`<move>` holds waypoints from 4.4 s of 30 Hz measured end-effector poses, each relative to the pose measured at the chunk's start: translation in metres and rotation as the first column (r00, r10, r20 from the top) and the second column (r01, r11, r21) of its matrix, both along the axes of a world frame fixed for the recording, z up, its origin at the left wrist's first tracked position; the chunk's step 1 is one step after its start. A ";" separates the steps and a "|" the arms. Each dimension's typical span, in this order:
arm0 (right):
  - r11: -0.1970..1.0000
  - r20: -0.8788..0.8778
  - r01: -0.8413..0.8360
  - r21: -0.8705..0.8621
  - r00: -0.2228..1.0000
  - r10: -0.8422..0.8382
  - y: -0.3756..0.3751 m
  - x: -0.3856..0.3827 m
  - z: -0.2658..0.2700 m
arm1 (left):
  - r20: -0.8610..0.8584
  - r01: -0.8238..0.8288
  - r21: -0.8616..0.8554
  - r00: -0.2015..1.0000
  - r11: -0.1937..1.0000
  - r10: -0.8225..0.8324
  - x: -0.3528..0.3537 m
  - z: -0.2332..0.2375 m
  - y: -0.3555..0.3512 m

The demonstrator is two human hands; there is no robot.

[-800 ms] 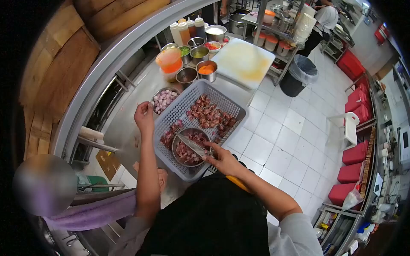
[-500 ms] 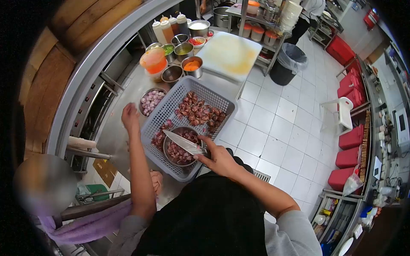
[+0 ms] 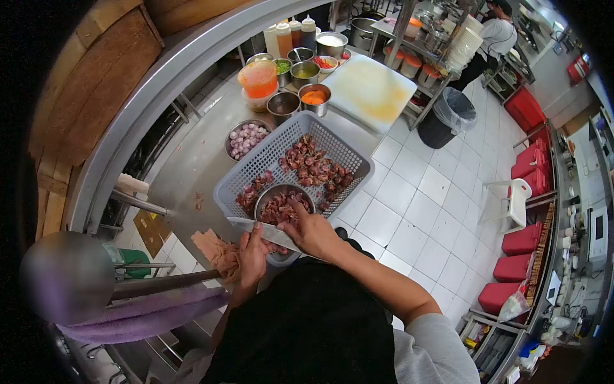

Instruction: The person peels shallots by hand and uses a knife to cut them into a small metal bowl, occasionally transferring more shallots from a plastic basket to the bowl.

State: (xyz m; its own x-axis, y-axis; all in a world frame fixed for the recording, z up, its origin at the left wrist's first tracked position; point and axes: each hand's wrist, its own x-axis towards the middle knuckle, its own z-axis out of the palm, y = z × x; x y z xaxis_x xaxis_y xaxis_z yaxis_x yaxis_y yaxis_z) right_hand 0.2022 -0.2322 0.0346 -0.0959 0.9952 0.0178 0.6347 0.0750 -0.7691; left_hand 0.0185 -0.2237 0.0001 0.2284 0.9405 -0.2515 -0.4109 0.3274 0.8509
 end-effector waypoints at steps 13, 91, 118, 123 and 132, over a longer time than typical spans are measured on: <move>0.994 -0.017 -0.081 -0.070 0.997 0.080 -0.027 0.026 0.020 | -0.046 0.084 -0.132 0.995 0.988 -0.090 0.015 0.007 0.017; 0.815 -0.697 -0.104 -0.570 0.586 -0.413 -0.041 0.067 -0.001 | -0.909 0.492 0.394 0.334 0.776 0.249 -0.026 -0.037 0.146; 0.983 -0.664 -0.126 -0.135 0.747 0.004 -0.033 0.029 0.063 | 0.357 0.115 0.052 0.926 0.992 -0.126 0.026 0.034 0.018; 0.995 -0.547 -0.093 -0.024 0.834 0.065 -0.035 0.026 0.075 | 0.406 0.126 0.069 0.902 0.990 -0.143 0.026 0.048 0.005; 0.991 -0.594 -0.100 -0.083 0.804 0.031 -0.040 0.025 0.078 | 0.399 0.074 0.066 0.912 0.995 -0.095 0.030 0.061 -0.001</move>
State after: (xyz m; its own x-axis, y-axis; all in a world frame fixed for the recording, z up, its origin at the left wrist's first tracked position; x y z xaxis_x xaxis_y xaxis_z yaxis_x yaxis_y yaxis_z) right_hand 0.2273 -0.2725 0.1131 -0.1663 0.9860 -0.0118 0.0520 -0.0031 -0.9986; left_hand 0.0482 -0.2244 0.0611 0.3795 0.9220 -0.0765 -0.6935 0.3382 0.6361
